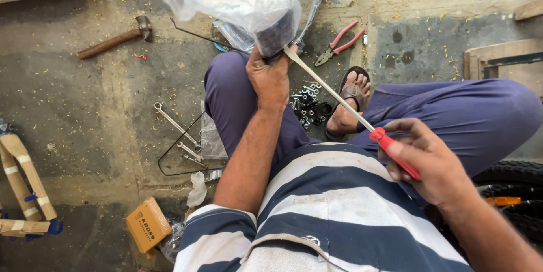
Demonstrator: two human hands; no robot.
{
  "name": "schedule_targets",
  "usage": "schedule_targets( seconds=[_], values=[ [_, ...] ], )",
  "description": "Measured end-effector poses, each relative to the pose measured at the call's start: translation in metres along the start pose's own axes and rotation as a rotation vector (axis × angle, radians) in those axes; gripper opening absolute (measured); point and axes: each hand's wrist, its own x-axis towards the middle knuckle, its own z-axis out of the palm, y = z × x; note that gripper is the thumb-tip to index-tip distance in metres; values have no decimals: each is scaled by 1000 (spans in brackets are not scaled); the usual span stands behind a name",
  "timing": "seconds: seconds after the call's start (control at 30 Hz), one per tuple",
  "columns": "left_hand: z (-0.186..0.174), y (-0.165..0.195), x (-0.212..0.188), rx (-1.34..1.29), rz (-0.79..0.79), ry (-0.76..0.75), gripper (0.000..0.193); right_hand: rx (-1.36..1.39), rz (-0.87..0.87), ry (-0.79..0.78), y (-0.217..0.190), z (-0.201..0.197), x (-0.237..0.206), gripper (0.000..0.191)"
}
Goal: The person sits on the workshop floor and assembles a plastic-wrapped bicycle fender, using a screwdriver to drive a bolt through the fender and pliers to hold or cut fasteners, handling nuts and bolts from the floor.
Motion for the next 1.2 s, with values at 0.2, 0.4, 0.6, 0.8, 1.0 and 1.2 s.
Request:
schedule_targets(
  seconds=[0.2,0.4,0.6,0.8,1.0,1.2],
  values=[
    [1,5,0,79,4,-11,36,-67,-208,-54,1,-2,2,37],
    [3,11,1,297,93,-4,42,-571,-392,121,-2,-3,-5,43],
    [2,6,3,382,137,-3,37,-938,-719,243,0,12,-6,39],
    [0,2,3,329,141,-19,37,-941,-830,290,1,16,0,33],
    [0,-1,3,250,112,-3,39,-996,-910,335,6,24,-2,26],
    [-1,-2,2,234,102,-22,36,-1357,-1045,332,9,23,-4,45]
  ],
)
